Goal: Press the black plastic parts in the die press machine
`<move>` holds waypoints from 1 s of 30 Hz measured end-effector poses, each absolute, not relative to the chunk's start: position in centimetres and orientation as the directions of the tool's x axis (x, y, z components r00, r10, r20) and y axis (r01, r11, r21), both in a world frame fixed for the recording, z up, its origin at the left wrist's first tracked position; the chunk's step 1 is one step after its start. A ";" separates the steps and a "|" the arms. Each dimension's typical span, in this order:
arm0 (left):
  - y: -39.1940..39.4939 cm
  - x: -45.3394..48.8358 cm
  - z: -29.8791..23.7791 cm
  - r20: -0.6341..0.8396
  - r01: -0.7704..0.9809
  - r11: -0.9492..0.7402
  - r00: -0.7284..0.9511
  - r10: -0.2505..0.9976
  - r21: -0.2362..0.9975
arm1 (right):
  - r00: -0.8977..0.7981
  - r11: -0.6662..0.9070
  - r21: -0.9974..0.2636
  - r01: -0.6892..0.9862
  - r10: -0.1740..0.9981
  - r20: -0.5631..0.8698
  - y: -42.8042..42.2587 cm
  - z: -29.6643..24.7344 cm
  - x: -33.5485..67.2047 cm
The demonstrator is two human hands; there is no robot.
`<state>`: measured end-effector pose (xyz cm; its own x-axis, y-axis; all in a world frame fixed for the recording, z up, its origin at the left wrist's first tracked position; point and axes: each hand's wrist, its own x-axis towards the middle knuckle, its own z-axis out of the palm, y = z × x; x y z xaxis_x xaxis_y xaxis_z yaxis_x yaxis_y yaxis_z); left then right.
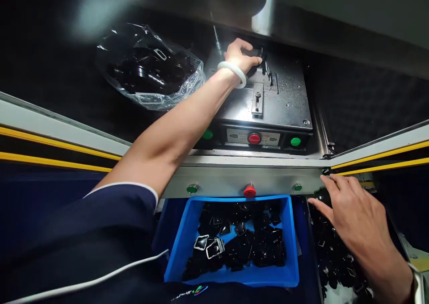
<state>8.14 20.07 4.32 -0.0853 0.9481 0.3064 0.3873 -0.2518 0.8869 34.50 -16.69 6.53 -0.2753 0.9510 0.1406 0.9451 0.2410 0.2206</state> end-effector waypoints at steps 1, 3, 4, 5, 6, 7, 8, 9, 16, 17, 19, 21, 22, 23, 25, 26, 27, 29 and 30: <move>18.8 7.6 4.4 0.306 0.453 -0.223 -0.118 0.945 0.863 | -0.264 0.227 0.252 0.941 0.956 0.127 -18.1 5.9 34.9; 14.1 5.6 3.9 0.401 0.537 -0.299 -0.080 0.913 0.789 | -0.245 0.216 0.233 0.948 0.964 0.104 -19.4 4.4 35.1; 10.9 4.2 3.3 0.487 0.533 -0.410 -0.003 0.874 0.740 | -0.236 0.216 0.188 0.958 0.967 0.091 -19.3 3.5 34.9; 7.4 2.6 2.5 0.542 0.499 -0.495 0.059 0.838 0.712 | -0.226 0.215 0.129 0.968 0.971 0.072 -19.0 2.5 34.6; 3.7 1.0 1.4 0.559 0.469 -0.521 0.068 0.826 0.713 | -0.214 0.211 0.064 0.975 0.975 0.051 -18.4 1.4 34.4; 0.0 -0.8 0.2 0.540 0.483 -0.497 0.059 0.840 0.721 | -0.202 0.202 0.000 0.979 0.979 0.025 -17.7 0.4 34.3; -3.3 -2.5 -1.0 0.498 0.518 -0.462 0.079 0.864 0.720 | -0.189 0.189 -0.059 0.980 0.982 -0.001 -16.9 -0.7 34.4; -6.2 -4.1 -2.3 0.466 0.548 -0.435 0.091 0.880 0.715 | -0.177 0.173 -0.114 0.978 0.984 -0.024 -16.3 -1.7 34.5; -11.5 -11.2 -8.2 0.050 0.793 -0.344 0.370 0.928 0.502 | -0.164 0.119 -0.367 0.923 0.982 -0.096 -14.0 -6.3 36.2; -11.2 -11.4 -8.4 0.011 0.817 -0.335 0.374 0.928 0.469 | -0.153 0.115 -0.354 0.928 0.985 -0.080 -13.9 -6.5 36.1; -10.9 -11.2 -8.3 -0.026 0.853 -0.301 0.344 0.939 0.426 | -0.140 0.121 -0.310 0.943 0.989 -0.041 -13.8 -6.8 36.0; -11.2 -10.4 -7.9 -0.034 0.874 -0.262 0.302 0.953 0.408 | -0.136 0.130 -0.284 0.950 0.991 -0.004 -13.9 -7.0 35.9; -11.5 -10.0 -7.7 -0.033 0.880 -0.248 0.285 0.958 0.406 | -0.129 0.129 -0.279 0.952 0.991 0.016 -14.2 -7.0 35.9; -12.0 -9.6 -7.5 -0.022 0.882 -0.237 0.269 0.963 0.408 | -0.117 0.122 -0.271 0.955 0.992 0.037 -14.5 -7.0 35.7; -12.8 -9.0 -7.3 0.023 0.875 -0.221 0.234 0.972 0.431 | -0.082 0.101 -0.240 0.965 0.993 0.087 -15.7 -7.0 35.0; -13.1 -8.7 -7.2 0.041 0.866 -0.218 0.224 0.974 0.450 | -0.073 0.096 -0.229 0.969 0.992 0.107 -16.4 -7.0 34.3; -13.3 -8.4 -7.2 0.037 0.855 -0.226 0.236 0.971 0.468 | -0.079 0.104 -0.236 0.966 0.990 0.114 -17.2 -7.2 33.2; -13.5 -7.6 -7.5 -0.094 0.826 -0.267 0.357 0.929 0.495 | -0.176 0.181 -0.316 0.931 0.983 0.043 -19.0 -7.9 30.2; -13.5 -7.0 -7.8 -0.230 0.815 -0.289 0.448 0.864 0.502 | -0.266 0.234 -0.371 0.898 0.963 -0.036 -19.8 -8.4 28.4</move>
<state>-6.99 -13.48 -7.83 0.4477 0.8642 -0.2298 0.8154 -0.2890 0.5016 28.41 -19.84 -8.40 -0.2664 0.9632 -0.0363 0.8984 0.2345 -0.3714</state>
